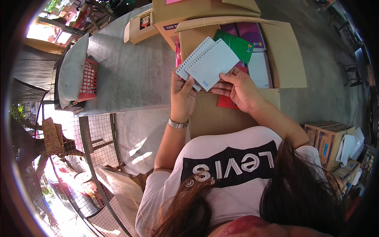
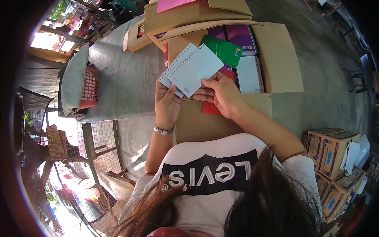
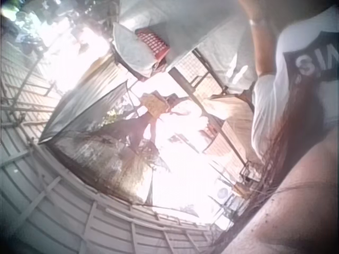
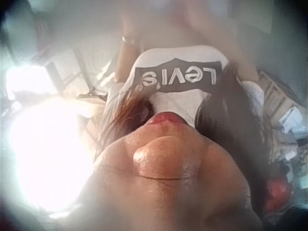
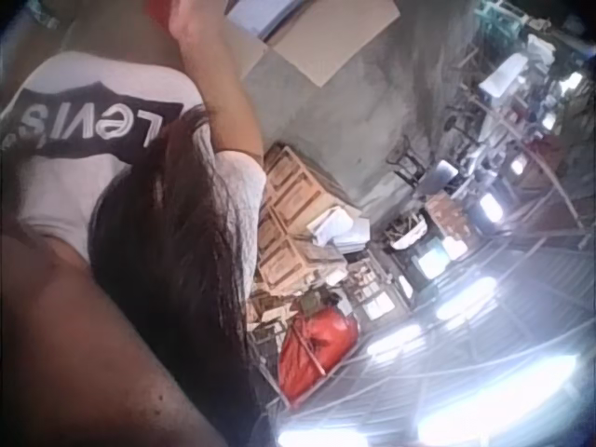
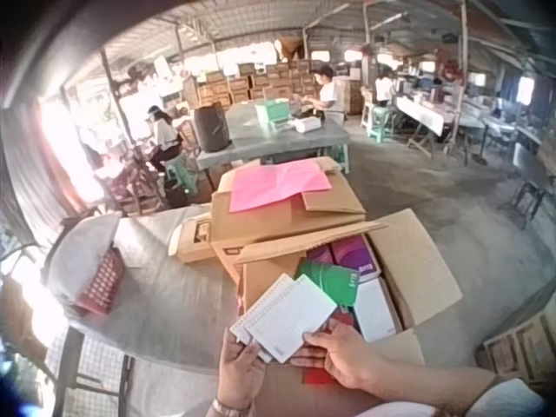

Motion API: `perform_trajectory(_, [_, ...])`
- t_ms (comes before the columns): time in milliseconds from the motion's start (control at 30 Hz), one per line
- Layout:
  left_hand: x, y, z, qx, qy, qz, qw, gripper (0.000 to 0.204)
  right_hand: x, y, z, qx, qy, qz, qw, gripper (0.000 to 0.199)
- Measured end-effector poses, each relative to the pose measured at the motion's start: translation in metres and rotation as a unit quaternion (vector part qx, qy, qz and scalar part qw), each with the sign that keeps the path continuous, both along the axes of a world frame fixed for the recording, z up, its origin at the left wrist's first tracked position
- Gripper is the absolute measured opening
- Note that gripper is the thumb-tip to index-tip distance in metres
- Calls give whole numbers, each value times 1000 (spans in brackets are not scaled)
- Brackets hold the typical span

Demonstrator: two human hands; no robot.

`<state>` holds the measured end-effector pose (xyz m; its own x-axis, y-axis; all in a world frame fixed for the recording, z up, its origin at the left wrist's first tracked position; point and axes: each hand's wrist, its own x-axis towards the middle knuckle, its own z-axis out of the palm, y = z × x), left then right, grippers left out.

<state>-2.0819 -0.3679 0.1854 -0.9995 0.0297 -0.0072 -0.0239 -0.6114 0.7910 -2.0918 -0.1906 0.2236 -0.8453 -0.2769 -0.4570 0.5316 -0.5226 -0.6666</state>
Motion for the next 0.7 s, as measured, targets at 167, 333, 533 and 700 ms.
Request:
perform_trajectory(167, [1,0,7,65,-12,-19,998,32,-5,1,0,78,16,52,995,23])
perform_trajectory(333, [5,0,1,-42,8,6,999,38,-8,8,-1,174,51,120,976,28])
perform_trajectory(533, [2,-27,6,-301,99,69,946,34,-27,28,2,466,339,19,817,45])
perform_trajectory(700, [-4,-35,0,-334,91,64,936,29,-52,20,-6,393,408,103,818,39])
